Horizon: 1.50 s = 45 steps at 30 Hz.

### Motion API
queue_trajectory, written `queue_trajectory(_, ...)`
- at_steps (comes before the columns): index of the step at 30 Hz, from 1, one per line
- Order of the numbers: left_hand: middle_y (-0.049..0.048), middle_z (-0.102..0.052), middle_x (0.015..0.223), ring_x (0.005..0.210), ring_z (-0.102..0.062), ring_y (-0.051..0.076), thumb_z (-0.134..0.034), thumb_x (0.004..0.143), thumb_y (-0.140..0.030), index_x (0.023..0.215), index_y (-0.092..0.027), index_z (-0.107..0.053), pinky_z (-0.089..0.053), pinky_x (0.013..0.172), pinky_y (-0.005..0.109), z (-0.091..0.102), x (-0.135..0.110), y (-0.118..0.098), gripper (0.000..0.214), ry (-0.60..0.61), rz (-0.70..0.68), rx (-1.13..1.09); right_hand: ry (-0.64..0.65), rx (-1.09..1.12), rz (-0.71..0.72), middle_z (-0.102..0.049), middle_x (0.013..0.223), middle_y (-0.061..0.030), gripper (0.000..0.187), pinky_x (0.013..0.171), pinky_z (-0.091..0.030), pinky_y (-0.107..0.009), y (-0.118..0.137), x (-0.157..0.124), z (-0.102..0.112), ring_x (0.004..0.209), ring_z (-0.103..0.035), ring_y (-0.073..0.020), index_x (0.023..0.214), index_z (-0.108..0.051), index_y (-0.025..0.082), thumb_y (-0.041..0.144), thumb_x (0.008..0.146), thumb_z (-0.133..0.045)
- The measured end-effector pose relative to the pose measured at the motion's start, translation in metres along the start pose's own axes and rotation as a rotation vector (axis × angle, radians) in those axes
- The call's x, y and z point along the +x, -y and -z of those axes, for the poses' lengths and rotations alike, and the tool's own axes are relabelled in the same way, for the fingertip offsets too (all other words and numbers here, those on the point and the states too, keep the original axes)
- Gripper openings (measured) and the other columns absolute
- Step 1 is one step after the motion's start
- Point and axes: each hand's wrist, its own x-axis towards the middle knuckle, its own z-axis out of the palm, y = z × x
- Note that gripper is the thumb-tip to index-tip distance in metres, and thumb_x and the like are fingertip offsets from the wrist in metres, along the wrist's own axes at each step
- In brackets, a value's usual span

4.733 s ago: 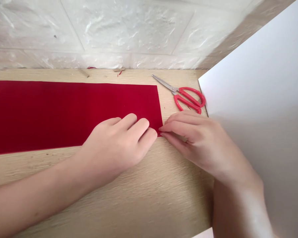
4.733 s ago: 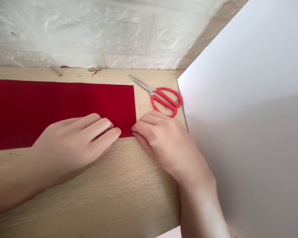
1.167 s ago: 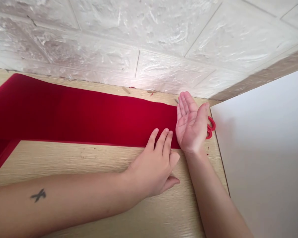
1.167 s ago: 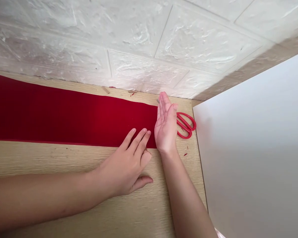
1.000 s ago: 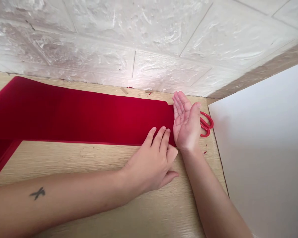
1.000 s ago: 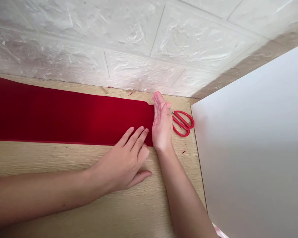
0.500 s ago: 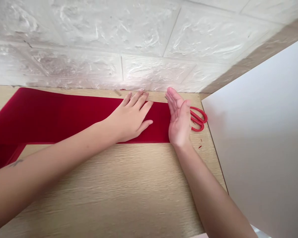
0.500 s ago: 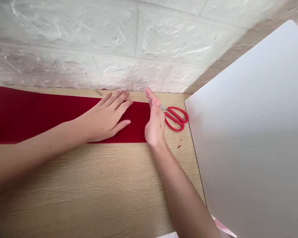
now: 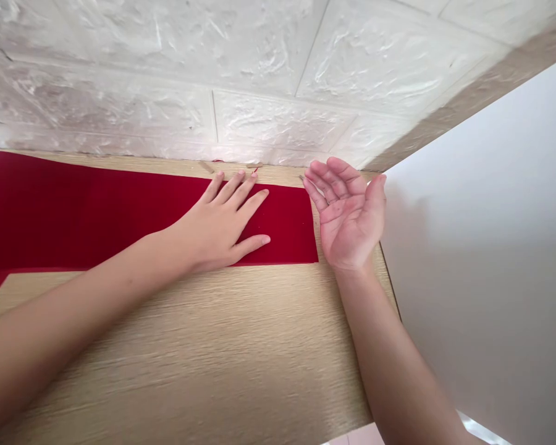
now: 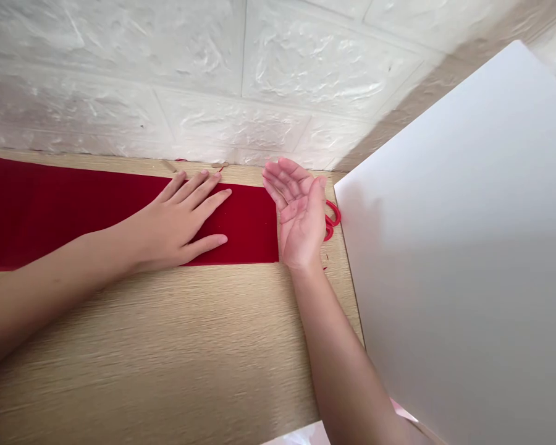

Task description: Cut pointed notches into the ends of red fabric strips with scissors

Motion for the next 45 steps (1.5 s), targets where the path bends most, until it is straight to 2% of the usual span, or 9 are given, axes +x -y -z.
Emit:
queue_trajectory(6,0.0239,-0.017,0.175,0.164,-0.01,0.04,-0.037,0.104,-0.065,0.165,-0.009,-0.03,-0.013,0.131,0.065,-0.001,-0.006,0.007,0.083,-0.007,-0.016,0.017,-0.056,-0.147,-0.021,-0.074,0.098,-0.0074,0.062,0.102,-0.058,-0.048,-0.01,0.007,0.005,0.107,-0.071,-0.0262,0.097,-0.066,0.026,0.08,0.097,-0.035)
queue_trajectory(12,0.0213,-0.017,0.176,0.165,-0.006,0.039,-0.056,0.092,-0.075,0.165,-0.013,-0.031,-0.011,0.132,0.062,0.013,-0.014,0.007,0.099,0.014,-0.226,0.085,-0.076,-0.155,-0.058,-0.068,0.079,-0.0042,0.074,0.085,-0.06,-0.04,-0.015,0.012,0.003,0.083,-0.07,-0.0213,0.088,-0.067,0.025,0.087,0.094,-0.028)
queue_trajectory(21,0.0114,-0.024,0.176,0.163,-0.021,0.033,-0.052,0.098,-0.049,0.165,-0.024,-0.031,-0.026,0.13,0.055,0.034,-0.044,0.017,0.075,0.109,-0.187,0.139,0.071,-0.235,0.029,-0.071,0.079,-0.0026,0.052,0.081,-0.054,-0.036,-0.019,0.003,0.002,0.079,-0.066,-0.0189,0.084,-0.074,0.024,0.072,0.094,-0.059)
queue_trajectory(25,0.0149,-0.032,0.173,0.16,-0.029,0.037,-0.051,0.099,-0.045,0.161,-0.018,-0.04,-0.035,0.126,0.057,0.047,-0.077,0.009,0.068,0.07,0.003,0.233,-0.035,-0.173,0.079,-0.068,0.074,-0.0027,0.048,0.073,-0.051,-0.037,-0.019,0.005,0.001,0.072,-0.063,-0.0205,0.078,-0.073,0.027,0.067,0.097,-0.057)
queue_trajectory(29,0.0234,-0.049,0.16,0.148,-0.046,0.041,-0.038,0.105,-0.041,0.149,-0.009,-0.05,-0.049,0.112,0.061,0.059,-0.136,0.006,0.056,0.004,0.407,0.312,-0.126,-0.187,0.095,-0.065,0.068,-0.0024,0.048,0.063,-0.047,-0.037,-0.019,0.009,-0.001,0.065,-0.06,-0.0208,0.072,-0.07,0.028,0.067,0.097,-0.057)
queue_trajectory(32,0.024,-0.05,0.157,0.142,-0.051,0.046,-0.036,0.104,-0.037,0.147,-0.012,-0.05,-0.051,0.106,0.064,0.068,-0.186,0.027,0.051,0.112,0.538,0.305,-0.118,-0.195,0.088,-0.063,0.064,-0.0022,0.051,0.058,-0.044,-0.036,-0.02,0.01,-0.003,0.061,-0.058,-0.0196,0.071,-0.07,0.027,0.069,0.097,-0.056)
queue_trajectory(35,0.0101,-0.051,0.156,0.135,-0.053,0.05,-0.031,0.105,-0.042,0.15,-0.025,-0.047,-0.046,0.108,0.068,0.081,-0.213,0.052,0.051,0.035,0.623,0.381,-0.122,-0.192,0.079,-0.062,0.063,-0.0018,0.052,0.056,-0.042,-0.034,-0.019,0.011,-0.005,0.06,-0.056,-0.0182,0.071,-0.069,0.026,0.069,0.096,-0.056)
queue_trajectory(41,0.0169,-0.053,0.155,0.143,-0.05,0.04,-0.032,0.106,-0.032,0.146,-0.012,-0.054,-0.042,0.118,0.058,0.099,-0.192,0.071,0.049,0.201,0.377,0.453,-0.136,-0.172,0.048,-0.063,0.063,-0.0019,0.047,0.057,-0.042,-0.033,-0.016,0.01,-0.006,0.06,-0.055,-0.0175,0.07,-0.071,0.025,0.064,0.094,-0.062)
queue_trajectory(45,0.0115,-0.055,0.156,0.145,-0.048,0.035,-0.035,0.102,-0.028,0.147,-0.019,-0.052,-0.044,0.117,0.055,0.099,-0.188,0.088,0.049,0.261,0.345,0.442,-0.135,-0.158,0.056,-0.064,0.062,-0.0023,0.045,0.054,-0.042,-0.032,-0.018,0.011,-0.004,0.059,-0.056,-0.018,0.068,-0.072,0.026,0.063,0.093,-0.065)
